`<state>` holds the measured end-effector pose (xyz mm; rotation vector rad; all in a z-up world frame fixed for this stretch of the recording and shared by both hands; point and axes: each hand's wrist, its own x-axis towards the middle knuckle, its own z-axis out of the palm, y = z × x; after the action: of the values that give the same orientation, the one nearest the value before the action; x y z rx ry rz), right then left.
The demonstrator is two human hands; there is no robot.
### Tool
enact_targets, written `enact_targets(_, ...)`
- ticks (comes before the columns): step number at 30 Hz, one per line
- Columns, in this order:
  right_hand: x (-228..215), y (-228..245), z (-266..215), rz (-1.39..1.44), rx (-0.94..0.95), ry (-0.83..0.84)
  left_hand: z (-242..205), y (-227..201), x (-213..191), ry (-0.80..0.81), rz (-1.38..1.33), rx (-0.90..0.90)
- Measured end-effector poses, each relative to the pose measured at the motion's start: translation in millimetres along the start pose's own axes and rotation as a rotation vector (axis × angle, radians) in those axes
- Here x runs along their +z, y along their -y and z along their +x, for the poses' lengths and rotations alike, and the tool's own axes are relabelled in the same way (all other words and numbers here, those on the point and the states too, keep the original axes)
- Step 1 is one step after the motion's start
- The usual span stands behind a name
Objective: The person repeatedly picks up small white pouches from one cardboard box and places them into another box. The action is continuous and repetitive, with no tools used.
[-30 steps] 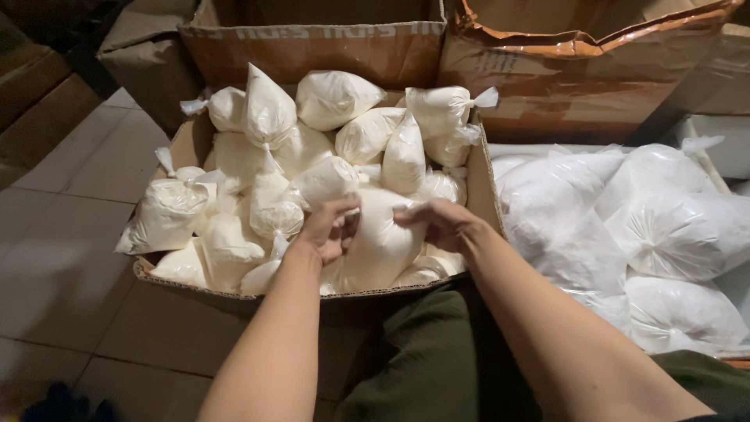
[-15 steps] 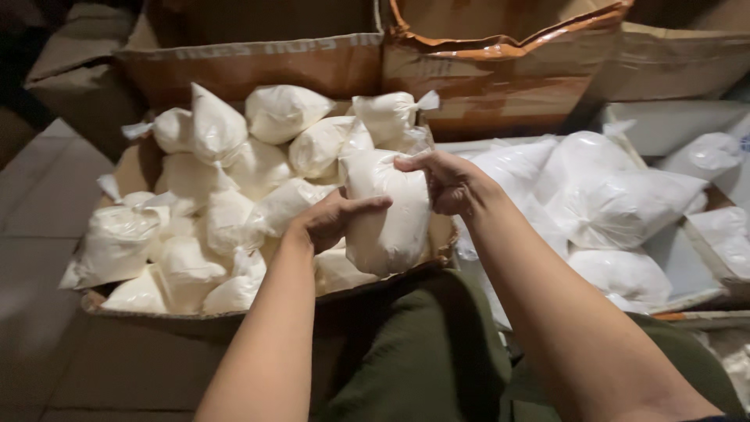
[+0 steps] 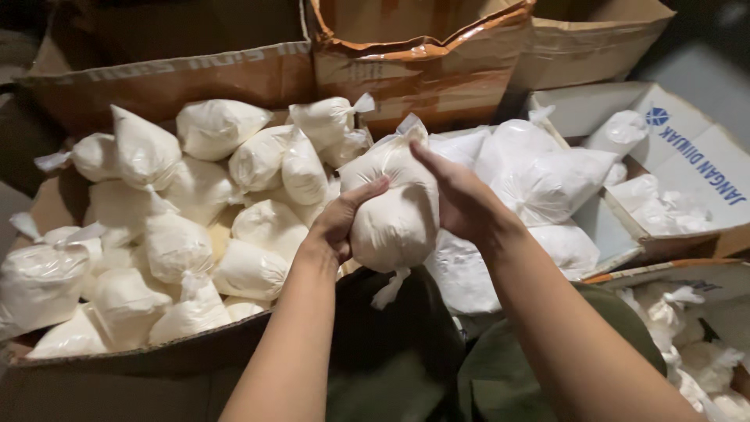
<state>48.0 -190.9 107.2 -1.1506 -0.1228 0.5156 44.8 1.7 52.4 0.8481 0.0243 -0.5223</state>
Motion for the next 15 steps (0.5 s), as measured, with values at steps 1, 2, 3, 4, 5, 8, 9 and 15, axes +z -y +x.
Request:
enact_targets(1,4,-1,-12,-0.068,-0.001,-0.024,3,2,6,-0.039,-0.002,0.022)
enact_targets(2,7,-2,-24,-0.136,-0.001,-0.049,5,3,13,-0.077,-0.004,0.043)
enact_targets(3,9,-3,-35,-0.204,-0.001,-0.075,8,5,21,-0.115,-0.007,0.065)
enact_targets(4,13,-4,-44,-0.246,0.034,-0.158,9,6,27,-0.19,0.005,0.06)
enact_targets(5,15,-6,-52,-0.287,0.068,-0.24,9,8,34,-0.266,0.018,0.054)
enact_targets(8,19,-9,-73,-0.291,0.068,-0.359,14,17,56,-0.381,0.011,0.117)
enact_targets(9,19,-9,-78,-0.273,0.05,-0.377,15,19,63,-0.399,0.002,0.152)
enact_targets(15,10,-16,-99,-0.146,-0.07,-0.454,25,35,86,-0.608,0.263,0.243)
